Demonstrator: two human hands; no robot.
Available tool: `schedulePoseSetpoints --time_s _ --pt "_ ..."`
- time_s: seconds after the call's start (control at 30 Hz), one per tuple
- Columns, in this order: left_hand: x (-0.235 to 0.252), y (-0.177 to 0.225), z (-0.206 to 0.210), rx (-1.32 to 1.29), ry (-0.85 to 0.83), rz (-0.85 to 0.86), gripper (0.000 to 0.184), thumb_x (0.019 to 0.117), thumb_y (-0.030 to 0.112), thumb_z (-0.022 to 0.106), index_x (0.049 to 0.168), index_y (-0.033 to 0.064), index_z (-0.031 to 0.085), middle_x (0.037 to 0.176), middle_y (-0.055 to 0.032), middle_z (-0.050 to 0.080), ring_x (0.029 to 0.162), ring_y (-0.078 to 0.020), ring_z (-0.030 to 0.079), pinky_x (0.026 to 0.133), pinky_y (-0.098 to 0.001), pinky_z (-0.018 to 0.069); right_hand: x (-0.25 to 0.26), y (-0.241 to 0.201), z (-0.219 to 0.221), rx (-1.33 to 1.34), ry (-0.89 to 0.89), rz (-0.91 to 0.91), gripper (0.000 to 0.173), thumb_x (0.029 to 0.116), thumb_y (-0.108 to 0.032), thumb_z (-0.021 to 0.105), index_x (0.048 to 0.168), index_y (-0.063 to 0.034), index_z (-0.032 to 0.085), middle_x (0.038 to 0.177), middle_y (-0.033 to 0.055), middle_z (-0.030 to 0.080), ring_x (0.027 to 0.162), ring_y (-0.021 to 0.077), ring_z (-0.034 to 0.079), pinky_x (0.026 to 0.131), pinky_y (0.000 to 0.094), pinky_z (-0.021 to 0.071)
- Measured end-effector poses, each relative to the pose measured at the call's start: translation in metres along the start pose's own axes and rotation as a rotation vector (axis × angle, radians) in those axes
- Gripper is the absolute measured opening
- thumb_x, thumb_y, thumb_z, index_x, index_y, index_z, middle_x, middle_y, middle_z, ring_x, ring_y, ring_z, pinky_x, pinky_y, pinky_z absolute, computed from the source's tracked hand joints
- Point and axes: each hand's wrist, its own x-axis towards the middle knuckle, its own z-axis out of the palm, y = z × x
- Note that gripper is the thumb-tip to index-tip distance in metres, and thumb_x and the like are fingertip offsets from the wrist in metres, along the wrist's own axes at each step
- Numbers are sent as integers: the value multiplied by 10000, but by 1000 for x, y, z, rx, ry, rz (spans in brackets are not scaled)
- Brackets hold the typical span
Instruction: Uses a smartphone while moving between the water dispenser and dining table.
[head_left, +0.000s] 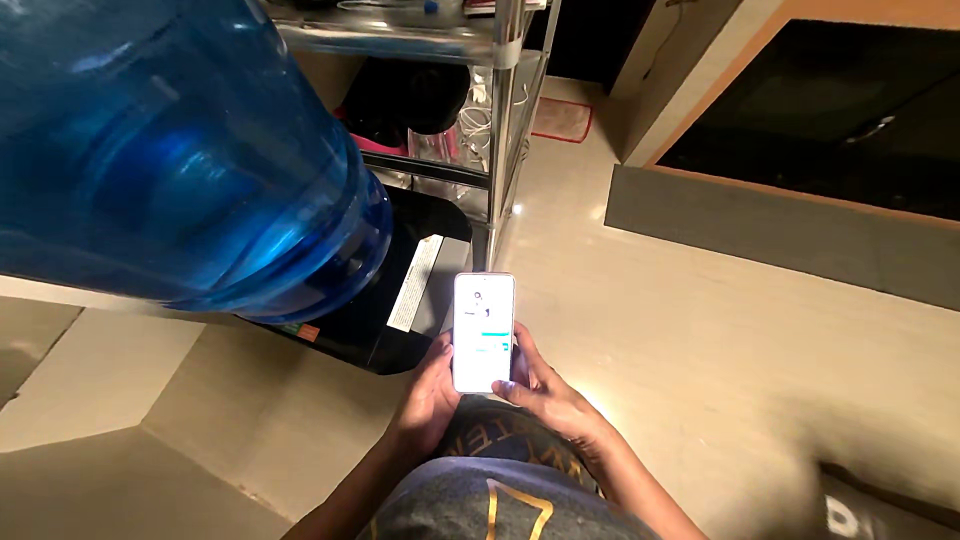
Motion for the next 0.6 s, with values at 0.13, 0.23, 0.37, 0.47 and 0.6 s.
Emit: schedulePoseSetpoints --time_s 0.13,0.23,0.37,0.47,0.6 --pt "-1 1 1 3 7 -3 457 1119 217 286 1531 19 296 1437 -197 534 1302 -307 573 1081 -494 498 1 1 0 12 -11 -14 854 954 -6 604 1576 -53 21 1469 184 487 1286 271 588 1063 437 534" --pt "-1 2 1 -8 9 0 451 1114 213 296 1520 16 315 1423 -197 547 1293 -305 581 1073 -493 504 0 1 1 10 -16 -18 859 955 -2 602 1577 -48 12 1473 184 481 1294 267 582 1070 432 529" --pt "-3 2 -1 -8 -4 4 458 1118 215 292 1531 16 305 1436 -198 536 1304 -304 571 1083 -492 496 0 0 3 11 -9 -13 861 954 3 598 1581 -56 11 1483 179 475 1301 265 577 1076 429 524" --pt "-4 2 0 8 -1 -6 459 1118 219 289 1530 18 296 1435 -197 535 1303 -307 571 1079 -493 499 -2 1 3 12 -15 -14 855 960 6 593 1580 -56 7 1486 179 470 1303 262 575 1079 425 521" --pt "-5 1 1 11 11 -9 458 1114 214 294 1529 19 305 1434 -195 539 1298 -306 576 1073 -493 504 -3 2 4 10 -14 -17 868 954 -2 604 1577 -45 1 1486 185 466 1309 265 570 1080 427 521"
